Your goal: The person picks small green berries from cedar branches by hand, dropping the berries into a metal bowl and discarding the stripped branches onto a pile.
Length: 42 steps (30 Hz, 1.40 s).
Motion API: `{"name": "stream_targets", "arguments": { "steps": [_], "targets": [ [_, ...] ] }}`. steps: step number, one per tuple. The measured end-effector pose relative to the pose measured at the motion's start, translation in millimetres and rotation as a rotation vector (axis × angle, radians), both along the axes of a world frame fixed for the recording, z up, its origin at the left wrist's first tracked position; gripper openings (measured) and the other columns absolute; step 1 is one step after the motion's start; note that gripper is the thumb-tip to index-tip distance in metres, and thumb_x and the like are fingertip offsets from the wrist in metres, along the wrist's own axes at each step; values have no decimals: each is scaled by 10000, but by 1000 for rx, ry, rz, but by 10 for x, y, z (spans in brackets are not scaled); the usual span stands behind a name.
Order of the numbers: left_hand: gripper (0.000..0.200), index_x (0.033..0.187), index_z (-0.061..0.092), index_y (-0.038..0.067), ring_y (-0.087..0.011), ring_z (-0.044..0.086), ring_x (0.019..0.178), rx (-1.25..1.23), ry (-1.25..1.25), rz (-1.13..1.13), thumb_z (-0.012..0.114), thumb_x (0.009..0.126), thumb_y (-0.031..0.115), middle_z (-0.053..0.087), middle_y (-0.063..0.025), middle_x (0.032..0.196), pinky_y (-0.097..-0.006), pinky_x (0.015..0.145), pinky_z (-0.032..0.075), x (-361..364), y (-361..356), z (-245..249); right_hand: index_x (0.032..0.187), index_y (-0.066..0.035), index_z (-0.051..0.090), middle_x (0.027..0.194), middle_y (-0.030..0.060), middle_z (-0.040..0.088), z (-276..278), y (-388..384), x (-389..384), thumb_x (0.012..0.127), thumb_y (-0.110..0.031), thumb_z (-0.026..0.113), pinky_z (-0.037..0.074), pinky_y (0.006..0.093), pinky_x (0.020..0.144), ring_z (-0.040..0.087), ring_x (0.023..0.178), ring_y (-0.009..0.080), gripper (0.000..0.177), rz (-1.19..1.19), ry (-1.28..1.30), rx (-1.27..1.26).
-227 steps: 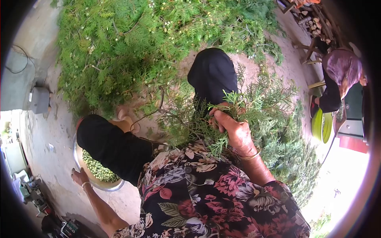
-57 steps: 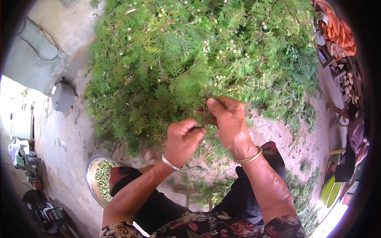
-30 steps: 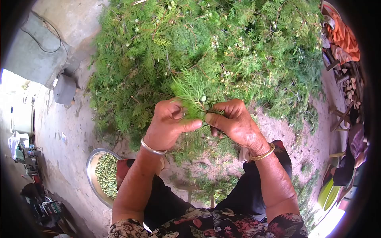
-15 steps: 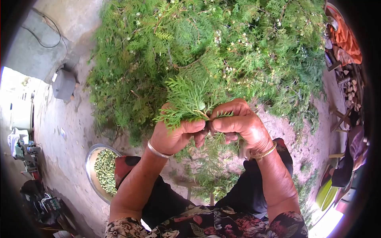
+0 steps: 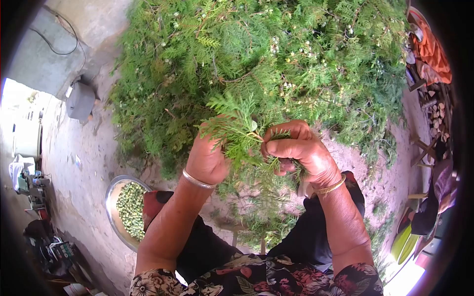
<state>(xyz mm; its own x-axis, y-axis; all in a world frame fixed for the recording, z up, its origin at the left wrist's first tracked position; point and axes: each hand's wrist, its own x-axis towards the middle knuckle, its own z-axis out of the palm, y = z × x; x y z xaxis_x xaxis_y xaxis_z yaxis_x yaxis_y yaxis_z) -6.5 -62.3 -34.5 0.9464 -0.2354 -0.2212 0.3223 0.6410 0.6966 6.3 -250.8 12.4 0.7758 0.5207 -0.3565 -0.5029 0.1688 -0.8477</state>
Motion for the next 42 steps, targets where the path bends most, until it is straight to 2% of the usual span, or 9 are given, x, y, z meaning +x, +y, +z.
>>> {"name": "stream_targets", "arguments": {
  "steps": [3,8,12,17,21,25,26,32,42],
  "targets": [
    [137,956,597,-8,-181,640,694,-219,55,-40,543,880,93,647,-99,848,-291,562,522,13,-4,2,856,29,633,645,17,587,-19,11,12,774,-124,631,393,216,436,446,448,64,174,51,3,-25],
    [118,894,617,-25,-75,553,614,267,-70,-54,561,881,78,613,-30,767,-224,537,439,43,-13,168,832,28,644,587,-8,529,-80,1,10,806,-98,605,346,222,431,430,453,68,134,32,37,-41],
    [126,910,599,2,-178,598,610,425,-148,44,611,840,105,639,-69,845,-237,473,427,34,18,24,825,16,649,557,-14,498,-51,2,4,805,-100,608,341,222,426,434,448,65,125,30,-26,-98],
    [184,873,578,-13,-153,542,579,202,160,248,584,883,171,607,-101,764,-263,536,453,225,220,74,850,22,644,607,20,556,40,-130,-11,797,-112,625,393,262,466,498,499,114,145,-2,-80,-102],
    [228,914,562,-47,-254,571,754,-213,221,199,551,875,178,597,-208,906,-380,693,495,287,290,67,994,54,604,761,166,645,-268,-68,-183,751,-244,673,508,402,674,636,717,316,391,1043,-696,-627],
    [310,1032,539,-117,-343,564,944,-428,165,114,504,875,149,560,-282,1048,-472,888,459,257,259,-58,1012,50,595,792,193,644,-488,68,-304,745,-306,706,492,410,702,637,755,350,459,897,-787,-813],
    [309,1032,539,-115,-347,563,960,-405,148,107,493,882,150,561,-282,1056,-472,894,459,241,218,-65,825,43,569,744,189,601,-549,92,-301,741,-209,709,485,417,642,620,706,342,301,559,-856,-682],
    [265,995,558,-58,-287,592,918,-243,238,78,432,941,169,594,-207,1034,-397,833,502,119,-86,-111,947,6,588,756,150,593,-463,304,-232,705,-36,698,490,390,598,606,666,317,269,-295,-880,-544],
    [161,982,577,-9,-129,547,726,-202,232,35,485,925,110,594,-55,832,-272,670,471,27,-213,-218,842,-24,547,737,126,554,-565,219,-164,704,37,646,462,411,546,562,635,328,180,-111,-1329,-905]
  ]
}}
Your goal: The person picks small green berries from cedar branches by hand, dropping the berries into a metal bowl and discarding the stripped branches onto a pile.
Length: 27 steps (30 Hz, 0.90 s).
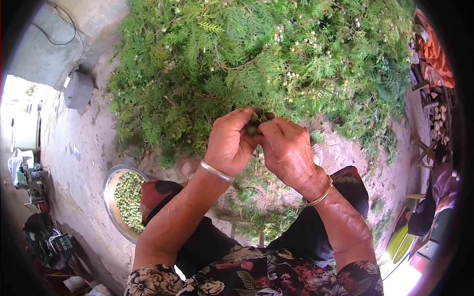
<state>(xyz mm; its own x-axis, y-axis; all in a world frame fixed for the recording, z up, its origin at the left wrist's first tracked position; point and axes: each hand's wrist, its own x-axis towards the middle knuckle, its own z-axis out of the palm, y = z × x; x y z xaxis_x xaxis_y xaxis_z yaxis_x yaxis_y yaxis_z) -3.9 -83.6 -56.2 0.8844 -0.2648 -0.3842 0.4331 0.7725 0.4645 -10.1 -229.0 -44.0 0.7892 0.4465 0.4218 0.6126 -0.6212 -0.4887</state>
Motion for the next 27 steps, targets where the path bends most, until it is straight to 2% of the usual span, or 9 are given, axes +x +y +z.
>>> {"name": "stream_targets", "arguments": {
  "steps": [10,12,15,16,18,20,23,25,27],
  "targets": [
    [184,1026,554,-58,-147,588,788,369,-111,39,578,847,-19,602,-86,912,-260,688,500,-74,-102,94,784,-19,471,695,145,521,16,-29,-14,736,-56,601,451,420,559,556,614,327,143,-98,30,-20],
    [205,1038,546,-73,-158,602,809,789,-269,7,583,842,-26,605,-98,932,-275,697,515,-89,-131,64,784,-17,472,690,143,521,26,-25,-31,739,-63,601,451,420,556,554,603,327,145,-118,23,-51],
    [196,1038,547,-73,-162,604,814,631,-240,52,575,851,-21,606,-97,932,-276,699,518,-87,-133,91,778,-19,473,684,151,538,91,-36,-38,739,-38,599,453,416,541,569,601,329,134,-139,33,-59],
    [196,1038,547,-73,-162,604,814,632,-241,49,575,851,-21,606,-97,932,-276,699,518,-84,-120,90,778,-13,484,667,140,545,121,-69,-16,752,-21,594,450,388,523,573,582,282,113,-55,188,107],
    [169,1029,553,-60,-178,606,813,231,-143,30,558,867,-9,608,-115,933,-288,707,516,-64,-56,77,779,-7,495,650,129,552,220,-133,2,766,-4,588,447,359,505,578,563,236,93,26,341,269],
    [168,1018,553,-69,-188,606,786,189,-105,55,566,862,-7,616,-138,923,-301,685,510,-19,-9,64,796,12,522,622,91,558,326,-177,-3,807,5,576,427,289,484,543,552,125,55,47,678,519],
    [165,1011,549,-66,-217,605,780,85,-80,33,559,876,27,626,-175,917,-333,679,498,32,95,61,801,24,537,609,45,550,210,-229,94,836,-15,570,412,245,489,494,564,70,61,-152,621,673],
    [165,1015,552,-60,-215,607,758,62,-97,-33,547,887,44,625,-157,893,-329,658,494,38,84,119,840,39,560,649,43,583,229,-271,134,835,-27,585,421,235,496,516,574,73,70,-258,601,561],
    [169,1023,549,-50,-206,592,759,68,-155,-88,538,896,61,614,-149,896,-338,654,474,14,85,112,884,65,588,687,51,612,312,-251,131,834,-50,607,425,223,506,530,588,72,127,-239,867,783]
  ]
}}
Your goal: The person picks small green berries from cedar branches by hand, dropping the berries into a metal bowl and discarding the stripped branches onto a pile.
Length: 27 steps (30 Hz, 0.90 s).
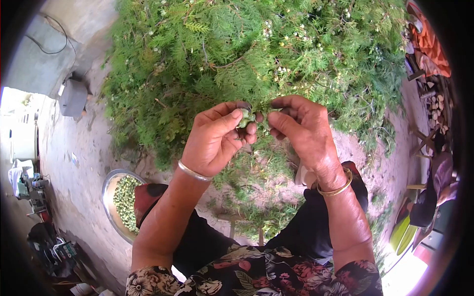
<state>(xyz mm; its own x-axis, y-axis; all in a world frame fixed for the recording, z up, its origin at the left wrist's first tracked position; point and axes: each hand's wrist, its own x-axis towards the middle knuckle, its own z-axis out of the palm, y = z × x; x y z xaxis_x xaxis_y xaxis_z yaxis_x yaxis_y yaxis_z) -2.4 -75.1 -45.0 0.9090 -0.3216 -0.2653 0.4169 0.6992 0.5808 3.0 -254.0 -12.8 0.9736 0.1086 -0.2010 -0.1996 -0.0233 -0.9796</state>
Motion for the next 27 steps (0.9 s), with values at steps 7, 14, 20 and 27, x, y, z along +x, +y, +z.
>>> {"name": "stream_targets", "arguments": {
  "steps": [7,14,20,27],
  "targets": [
    [178,1038,543,-49,-199,589,742,60,-98,-104,527,902,64,605,-116,854,-347,625,456,-33,-18,71,826,55,636,658,42,616,-8,8,28,798,-94,676,419,212,516,530,597,57,157,72,34,-2],
    [175,1036,543,-56,-196,598,753,192,-145,-190,523,894,45,606,-106,850,-343,634,476,-43,13,57,790,33,643,647,26,605,-76,21,39,797,-122,678,393,219,494,489,557,52,159,79,17,25],
    [168,1025,545,-51,-189,576,728,86,-25,-70,528,883,37,602,-116,869,-335,617,457,-50,12,26,763,42,608,639,20,570,55,-37,35,821,-76,633,418,225,517,499,576,68,134,159,162,519],
    [137,958,602,-34,-176,571,666,275,-117,124,570,842,33,630,-191,914,-303,590,473,76,483,136,784,47,644,679,103,635,45,-114,15,708,-36,584,474,297,564,587,611,156,128,780,23,-364]
  ]
}}
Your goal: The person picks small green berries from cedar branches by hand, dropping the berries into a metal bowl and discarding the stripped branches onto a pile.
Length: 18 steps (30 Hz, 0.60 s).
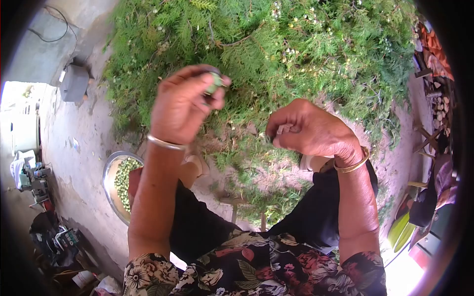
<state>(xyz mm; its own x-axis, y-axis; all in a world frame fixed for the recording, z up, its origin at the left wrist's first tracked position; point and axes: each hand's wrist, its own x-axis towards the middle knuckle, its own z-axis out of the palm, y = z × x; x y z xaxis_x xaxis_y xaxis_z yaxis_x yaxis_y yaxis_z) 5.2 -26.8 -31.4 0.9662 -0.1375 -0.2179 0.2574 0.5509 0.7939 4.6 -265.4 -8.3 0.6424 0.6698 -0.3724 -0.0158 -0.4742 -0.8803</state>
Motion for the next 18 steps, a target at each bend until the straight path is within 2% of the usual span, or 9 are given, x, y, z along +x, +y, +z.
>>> {"name": "stream_targets", "arguments": {
  "steps": [4,8,10,11,12,13,14,15,18],
  "targets": [
    [158,957,581,-45,-156,559,649,139,-14,182,594,850,70,629,-188,888,-278,568,462,-167,806,172,786,30,639,658,97,620,-42,19,-34,719,-65,627,474,293,600,595,636,148,116,212,-17,-130],
    [218,1049,558,-32,-131,521,681,638,120,512,564,884,110,611,-155,922,-254,591,425,-713,1678,205,804,36,637,702,140,640,-51,36,-50,719,-55,621,498,319,635,633,675,207,125,267,-73,-243],
    [206,1018,587,-34,-172,573,698,909,292,618,570,865,102,624,-131,864,-277,615,474,-1120,2170,21,823,43,635,722,151,646,-109,11,-70,719,-52,620,503,330,651,640,690,225,142,271,-133,-250],
    [332,1098,540,-134,-172,577,653,1134,192,525,565,804,19,610,-139,826,-266,563,484,-1427,2578,-232,843,50,632,743,162,651,-137,3,-81,718,-48,619,509,342,667,647,706,243,159,271,-198,-261],
    [403,1141,525,-135,-153,560,571,1248,280,418,568,757,-24,613,-129,798,-257,505,472,-1738,3021,-473,873,64,621,772,194,648,-123,15,-78,715,-53,617,511,366,693,647,729,287,197,266,-179,-326],
    [482,1181,530,-83,-140,548,521,1307,587,376,584,703,-62,615,-126,797,-257,461,461,-1858,2903,-361,873,64,621,772,194,648,-155,9,-81,715,-53,617,511,366,693,647,729,287,197,267,-174,-322],
    [553,1204,547,-16,-153,555,496,1514,639,268,599,658,-84,611,-129,768,-273,409,446,-2055,2995,-460,772,74,585,701,216,596,-201,-10,-93,679,-48,574,486,408,656,619,687,321,154,239,-261,-297],
    [573,1203,559,18,-170,576,505,1793,565,175,607,640,-77,600,-124,726,-292,393,448,-2302,3308,-683,671,85,549,630,239,544,-239,-29,-103,643,-43,531,461,451,620,591,644,354,132,209,-347,-274],
    [395,1026,644,-1,-185,602,513,2010,535,161,611,635,-54,628,-135,720,-311,436,480,-2494,3448,-756,653,65,489,615,216,496,-354,-94,-96,683,-84,553,425,466,583,531,626,382,165,190,-438,-242]
  ]
}}
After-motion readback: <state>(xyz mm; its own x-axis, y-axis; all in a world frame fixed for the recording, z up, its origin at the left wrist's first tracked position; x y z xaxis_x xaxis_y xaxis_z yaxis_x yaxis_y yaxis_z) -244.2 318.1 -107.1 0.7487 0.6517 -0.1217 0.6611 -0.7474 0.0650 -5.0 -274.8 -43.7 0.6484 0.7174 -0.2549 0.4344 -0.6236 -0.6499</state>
